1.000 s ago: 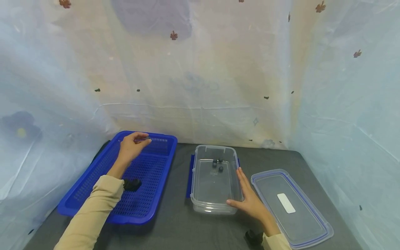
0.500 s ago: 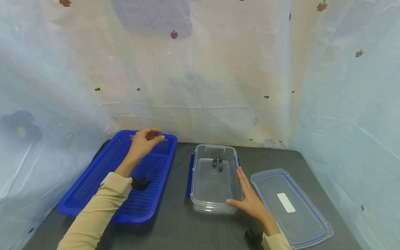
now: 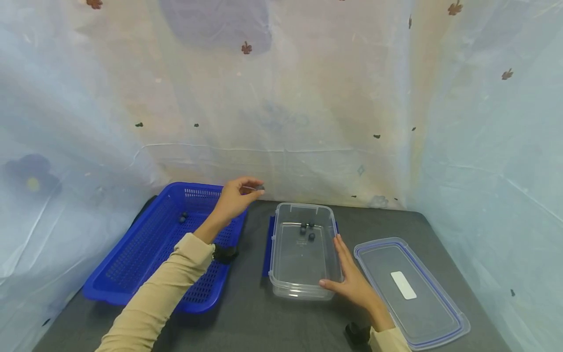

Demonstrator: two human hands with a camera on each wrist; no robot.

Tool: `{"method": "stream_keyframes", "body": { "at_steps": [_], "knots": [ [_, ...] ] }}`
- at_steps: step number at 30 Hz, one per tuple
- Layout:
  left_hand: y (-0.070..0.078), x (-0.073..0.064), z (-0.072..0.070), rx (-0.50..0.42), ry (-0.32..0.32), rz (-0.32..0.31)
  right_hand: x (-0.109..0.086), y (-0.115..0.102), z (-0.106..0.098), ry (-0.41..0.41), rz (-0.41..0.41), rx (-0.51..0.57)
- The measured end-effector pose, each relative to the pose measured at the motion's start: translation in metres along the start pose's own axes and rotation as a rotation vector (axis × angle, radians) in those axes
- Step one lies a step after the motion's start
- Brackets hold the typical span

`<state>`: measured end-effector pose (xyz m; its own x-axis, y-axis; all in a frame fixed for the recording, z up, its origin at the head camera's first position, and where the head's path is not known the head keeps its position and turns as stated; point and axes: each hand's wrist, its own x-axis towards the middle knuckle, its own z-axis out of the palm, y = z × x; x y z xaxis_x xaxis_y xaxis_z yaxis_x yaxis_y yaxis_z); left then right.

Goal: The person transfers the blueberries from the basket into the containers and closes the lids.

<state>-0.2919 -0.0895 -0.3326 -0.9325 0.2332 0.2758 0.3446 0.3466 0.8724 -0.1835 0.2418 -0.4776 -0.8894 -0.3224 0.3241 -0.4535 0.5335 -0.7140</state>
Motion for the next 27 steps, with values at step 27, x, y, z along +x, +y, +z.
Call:
{"method": "stream_keyframes", "body": {
  "at_steps": [27],
  "knots": [
    [0.011, 0.034, 0.088, -0.175, -0.079, -0.059, 0.004, 0.001, 0.001, 0.004, 0.004, 0.020]
  ]
}}
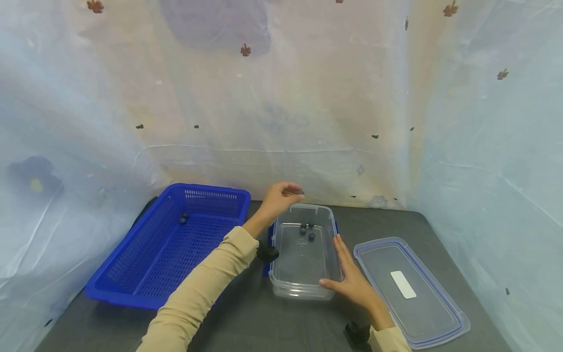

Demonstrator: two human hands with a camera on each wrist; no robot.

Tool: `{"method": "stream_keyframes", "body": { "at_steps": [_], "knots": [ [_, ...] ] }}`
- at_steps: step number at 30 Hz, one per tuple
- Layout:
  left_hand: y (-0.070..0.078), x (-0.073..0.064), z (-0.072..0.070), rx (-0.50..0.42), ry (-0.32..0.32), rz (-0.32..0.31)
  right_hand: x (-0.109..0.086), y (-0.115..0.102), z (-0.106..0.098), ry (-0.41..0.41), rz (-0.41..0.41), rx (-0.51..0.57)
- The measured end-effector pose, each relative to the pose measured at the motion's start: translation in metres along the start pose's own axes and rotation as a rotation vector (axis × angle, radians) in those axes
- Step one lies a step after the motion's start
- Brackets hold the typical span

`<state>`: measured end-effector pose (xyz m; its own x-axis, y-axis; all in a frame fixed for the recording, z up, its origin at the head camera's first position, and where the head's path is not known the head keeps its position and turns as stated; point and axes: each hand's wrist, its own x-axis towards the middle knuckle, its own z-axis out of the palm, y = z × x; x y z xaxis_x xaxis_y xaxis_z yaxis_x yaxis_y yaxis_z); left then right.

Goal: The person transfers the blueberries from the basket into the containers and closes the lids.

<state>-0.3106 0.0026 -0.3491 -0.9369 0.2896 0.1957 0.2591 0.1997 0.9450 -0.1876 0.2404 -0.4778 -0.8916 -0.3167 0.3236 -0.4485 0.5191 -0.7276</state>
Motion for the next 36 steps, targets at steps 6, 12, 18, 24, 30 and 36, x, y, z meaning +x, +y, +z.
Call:
{"method": "stream_keyframes", "body": {
  "at_steps": [6, 12, 18, 24, 30, 36],
  "knots": [
    [-0.009, 0.007, 0.019, -0.011, 0.000, -0.058, -0.001, 0.000, 0.000, -0.002, 0.014, 0.005],
    [-0.016, 0.009, 0.034, -0.006, 0.043, -0.119, 0.000, -0.001, 0.000, -0.011, 0.020, 0.008],
    [-0.024, 0.011, 0.047, 0.011, 0.073, -0.166, 0.000, -0.001, 0.000, -0.011, 0.025, 0.005],
    [-0.033, 0.013, 0.055, -0.004, 0.091, -0.192, 0.000, -0.001, 0.000, -0.013, 0.030, 0.008],
    [-0.044, 0.013, 0.061, -0.012, 0.126, -0.238, 0.000, -0.002, 0.000, -0.010, 0.025, 0.005],
    [-0.056, 0.012, 0.067, 0.009, 0.168, -0.283, 0.001, -0.001, 0.001, -0.005, 0.011, 0.006]
  ]
}}
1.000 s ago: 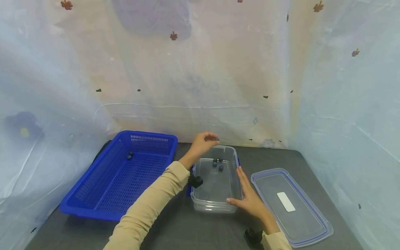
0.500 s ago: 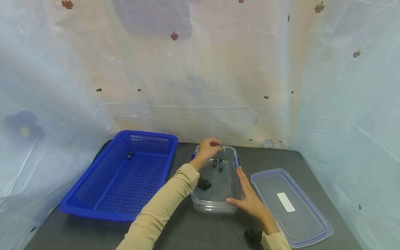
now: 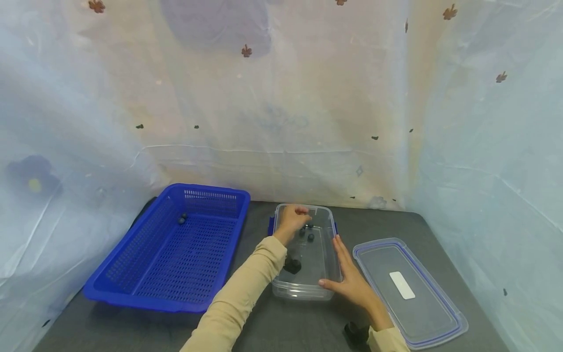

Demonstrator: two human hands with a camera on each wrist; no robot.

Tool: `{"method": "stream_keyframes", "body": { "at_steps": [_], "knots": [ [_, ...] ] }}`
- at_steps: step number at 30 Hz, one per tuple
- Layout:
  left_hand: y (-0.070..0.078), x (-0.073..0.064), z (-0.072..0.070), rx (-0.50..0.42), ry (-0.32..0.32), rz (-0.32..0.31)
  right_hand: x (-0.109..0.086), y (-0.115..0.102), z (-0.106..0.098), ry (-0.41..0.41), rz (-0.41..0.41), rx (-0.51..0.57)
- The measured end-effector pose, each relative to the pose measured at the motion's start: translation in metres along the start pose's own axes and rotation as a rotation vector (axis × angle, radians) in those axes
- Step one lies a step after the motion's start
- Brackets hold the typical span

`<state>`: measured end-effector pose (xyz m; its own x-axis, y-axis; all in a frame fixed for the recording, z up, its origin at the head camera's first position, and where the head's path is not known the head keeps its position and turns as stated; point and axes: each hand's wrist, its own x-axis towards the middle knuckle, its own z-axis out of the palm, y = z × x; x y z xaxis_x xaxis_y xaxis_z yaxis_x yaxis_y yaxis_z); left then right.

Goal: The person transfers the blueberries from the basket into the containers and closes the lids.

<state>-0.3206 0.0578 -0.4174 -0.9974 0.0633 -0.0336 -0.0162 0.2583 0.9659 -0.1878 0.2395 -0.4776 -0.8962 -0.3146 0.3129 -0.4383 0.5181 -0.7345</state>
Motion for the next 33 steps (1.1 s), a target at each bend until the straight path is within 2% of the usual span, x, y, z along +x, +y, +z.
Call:
{"method": "stream_keyframes", "body": {
  "at_steps": [7, 11, 16, 20, 25, 28, 33],
  "knots": [
    [-0.013, 0.001, 0.008, 0.013, 0.068, -0.035, 0.000, 0.000, 0.001, 0.004, -0.009, 0.004],
    [-0.019, 0.001, 0.012, 0.043, 0.106, -0.033, 0.000, 0.000, 0.001, 0.008, -0.008, 0.003],
    [-0.025, -0.001, 0.016, 0.103, 0.110, -0.026, 0.000, -0.001, 0.001, 0.005, 0.003, 0.008],
    [-0.031, -0.001, 0.019, 0.191, 0.114, 0.002, -0.001, -0.001, 0.001, 0.003, 0.009, 0.013],
    [-0.041, 0.001, 0.023, 0.297, 0.155, 0.057, -0.001, -0.001, 0.001, 0.006, 0.008, 0.008],
    [-0.046, 0.001, 0.026, 0.323, 0.159, 0.068, -0.001, 0.000, 0.000, 0.008, 0.005, 0.010],
    [-0.052, -0.001, 0.030, 0.311, 0.154, 0.065, -0.001, 0.000, 0.000, 0.005, -0.004, 0.011]
  ]
}}
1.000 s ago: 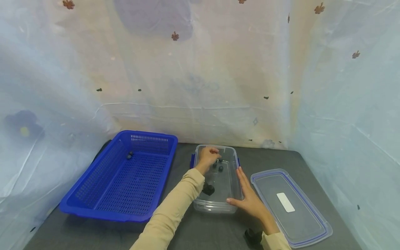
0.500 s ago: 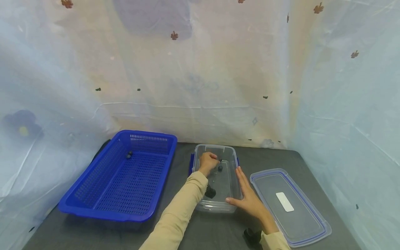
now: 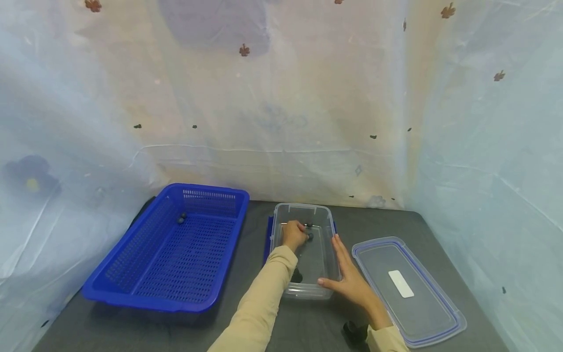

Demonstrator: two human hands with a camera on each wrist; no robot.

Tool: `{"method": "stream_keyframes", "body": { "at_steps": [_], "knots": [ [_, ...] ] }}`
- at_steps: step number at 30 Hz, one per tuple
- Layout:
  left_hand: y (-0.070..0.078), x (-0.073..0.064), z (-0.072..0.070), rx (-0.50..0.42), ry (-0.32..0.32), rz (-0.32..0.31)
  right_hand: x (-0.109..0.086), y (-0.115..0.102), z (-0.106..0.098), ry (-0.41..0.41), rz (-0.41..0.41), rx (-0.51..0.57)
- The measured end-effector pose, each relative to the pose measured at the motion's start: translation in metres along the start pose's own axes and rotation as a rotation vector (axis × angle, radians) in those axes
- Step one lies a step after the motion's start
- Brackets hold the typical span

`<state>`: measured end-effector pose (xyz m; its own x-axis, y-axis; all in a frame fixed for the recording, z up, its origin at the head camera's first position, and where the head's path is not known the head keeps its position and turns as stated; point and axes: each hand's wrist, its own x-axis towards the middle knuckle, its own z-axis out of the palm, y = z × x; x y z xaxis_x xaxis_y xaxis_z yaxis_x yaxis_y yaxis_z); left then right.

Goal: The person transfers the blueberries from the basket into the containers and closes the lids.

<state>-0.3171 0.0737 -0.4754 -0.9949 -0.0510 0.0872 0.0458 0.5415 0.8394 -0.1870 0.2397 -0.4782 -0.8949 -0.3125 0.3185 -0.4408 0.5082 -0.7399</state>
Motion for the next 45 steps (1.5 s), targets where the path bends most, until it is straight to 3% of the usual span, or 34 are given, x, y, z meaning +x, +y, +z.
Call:
{"method": "stream_keyframes", "body": {
  "at_steps": [11, 15, 16, 19, 22, 23, 24, 27, 32, 37, 45],
  "knots": [
    [-0.003, -0.001, 0.001, 0.032, -0.008, -0.005, 0.001, -0.002, 0.001, -0.005, -0.001, -0.011],
    [-0.023, 0.019, 0.015, 0.049, -0.031, -0.011, 0.002, -0.002, 0.001, -0.004, 0.000, -0.010],
    [-0.039, 0.030, 0.027, 0.045, -0.011, 0.030, 0.002, -0.003, 0.002, -0.003, 0.001, -0.008],
    [-0.053, 0.044, 0.038, 0.068, -0.026, 0.037, 0.003, -0.003, 0.002, -0.001, -0.004, -0.007],
    [-0.039, 0.029, 0.025, 0.062, -0.001, 0.048, 0.003, -0.002, 0.002, 0.001, -0.005, -0.007],
    [-0.023, 0.018, 0.013, 0.068, -0.021, 0.002, 0.003, -0.002, 0.002, 0.001, -0.005, -0.006],
    [-0.016, 0.012, 0.008, 0.070, -0.010, -0.005, 0.003, -0.002, 0.002, 0.001, -0.004, -0.006],
    [-0.003, -0.001, -0.003, 0.058, 0.018, -0.004, 0.003, -0.002, 0.002, 0.000, -0.003, -0.006],
    [0.004, -0.002, -0.008, 0.001, 0.003, -0.044, 0.002, -0.001, 0.002, -0.003, -0.001, -0.004],
    [0.011, -0.004, -0.012, -0.031, 0.011, -0.021, 0.002, 0.000, 0.002, 0.000, -0.003, -0.004],
    [0.025, -0.001, -0.018, -0.026, -0.044, -0.011, 0.000, 0.001, 0.001, 0.009, 0.007, -0.009]
  ]
}}
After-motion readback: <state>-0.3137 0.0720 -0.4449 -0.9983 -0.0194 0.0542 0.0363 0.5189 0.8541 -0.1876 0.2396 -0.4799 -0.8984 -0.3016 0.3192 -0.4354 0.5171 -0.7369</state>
